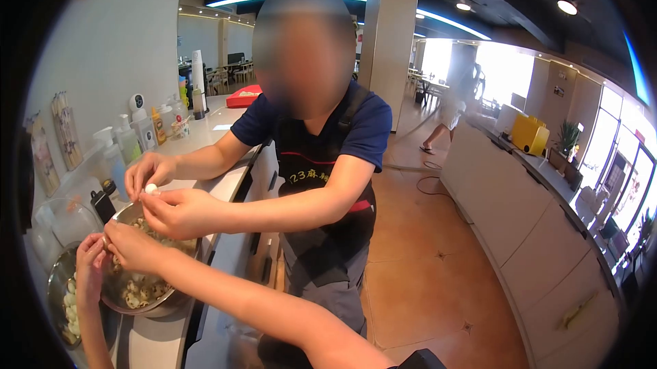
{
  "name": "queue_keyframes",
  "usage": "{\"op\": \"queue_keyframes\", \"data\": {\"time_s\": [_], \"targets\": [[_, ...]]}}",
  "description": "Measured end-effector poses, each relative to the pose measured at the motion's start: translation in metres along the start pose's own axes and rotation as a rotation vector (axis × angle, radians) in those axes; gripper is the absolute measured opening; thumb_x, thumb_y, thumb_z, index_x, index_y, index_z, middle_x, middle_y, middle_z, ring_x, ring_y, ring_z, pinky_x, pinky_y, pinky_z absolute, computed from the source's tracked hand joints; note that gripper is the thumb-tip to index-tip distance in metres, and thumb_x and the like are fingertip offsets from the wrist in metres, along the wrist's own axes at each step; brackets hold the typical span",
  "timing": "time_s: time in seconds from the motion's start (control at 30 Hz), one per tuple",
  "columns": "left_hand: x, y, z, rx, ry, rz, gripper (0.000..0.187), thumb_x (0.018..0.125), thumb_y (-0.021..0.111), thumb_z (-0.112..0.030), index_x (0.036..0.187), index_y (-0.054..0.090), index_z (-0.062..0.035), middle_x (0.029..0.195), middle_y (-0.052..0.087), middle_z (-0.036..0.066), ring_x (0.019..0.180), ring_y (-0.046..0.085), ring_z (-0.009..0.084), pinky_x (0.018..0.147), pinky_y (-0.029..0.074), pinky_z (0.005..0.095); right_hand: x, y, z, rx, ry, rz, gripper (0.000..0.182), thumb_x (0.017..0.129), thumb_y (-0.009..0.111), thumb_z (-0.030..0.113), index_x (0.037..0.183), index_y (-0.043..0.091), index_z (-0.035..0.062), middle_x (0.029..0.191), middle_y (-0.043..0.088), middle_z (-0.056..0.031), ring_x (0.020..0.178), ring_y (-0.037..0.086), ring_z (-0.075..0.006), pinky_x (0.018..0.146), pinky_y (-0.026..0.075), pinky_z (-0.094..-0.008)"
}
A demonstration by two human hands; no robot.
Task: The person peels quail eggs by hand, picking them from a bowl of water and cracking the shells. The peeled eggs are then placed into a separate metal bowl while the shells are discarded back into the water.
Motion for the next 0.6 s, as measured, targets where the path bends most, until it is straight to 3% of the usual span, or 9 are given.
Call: {"op": "queue_keyframes", "data": {"time_s": [0.13,0.2,0.33,0.6], "targets": [[-0.002,-0.001,-0.001,-0.110,-0.053,-0.104,0.022,0.081,0.052,-0.015,0.100,0.049,-0.0051,0.086,0.052,-0.001,0.075,0.050,0.0029,0.066,0.040,0.0168,-0.003,-0.006,0.007,-0.027,-0.009,0.000,0.012,0.073,0.050,0.005,0.079,0.041,-0.0012,0.075,0.045,-0.0172,0.069,0.048,-0.0351,0.060,0.037,-0.0408],[-0.006,0.009,-0.010,-0.068,-0.005,-0.071,0.028,0.082,0.051,-0.016,0.106,0.046,-0.0029,0.095,0.053,0.002,0.082,0.054,0.0066,0.071,0.043,0.0183,-0.002,-0.007,0.009,-0.054,-0.017,-0.002,0.013,0.072,0.051,0.004,0.079,0.041,-0.0011,0.077,0.045,-0.0163,0.070,0.049,-0.0347,0.059,0.039,-0.0408],[-0.002,0.006,-0.004,0.062,0.035,0.070,0.028,0.081,0.053,-0.019,0.103,0.048,-0.0029,0.092,0.053,0.001,0.080,0.053,0.0058,0.069,0.043,0.0180,0.000,-0.012,0.017,-0.118,-0.055,-0.093,0.012,0.070,0.051,0.003,0.079,0.044,0.0013,0.080,0.046,-0.0140,0.069,0.050,-0.0340,0.059,0.040,-0.0404],[-0.003,0.004,-0.005,0.071,-0.066,0.074,0.027,0.080,0.054,-0.021,0.100,0.050,-0.0044,0.094,0.053,0.000,0.084,0.051,0.0062,0.070,0.042,0.0188,0.001,-0.011,0.012,-0.094,-0.047,-0.143,0.007,0.070,0.053,0.004,0.072,0.048,0.0016,0.080,0.047,-0.0119,0.066,0.052,-0.0323,0.057,0.042,-0.0381]]}}
Point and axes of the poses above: each hand's wrist, its own x-axis towards the middle knuckle, its own y-axis out of the palm, z = x × y, the point moved 1 cm from there along x, towards the middle knuckle
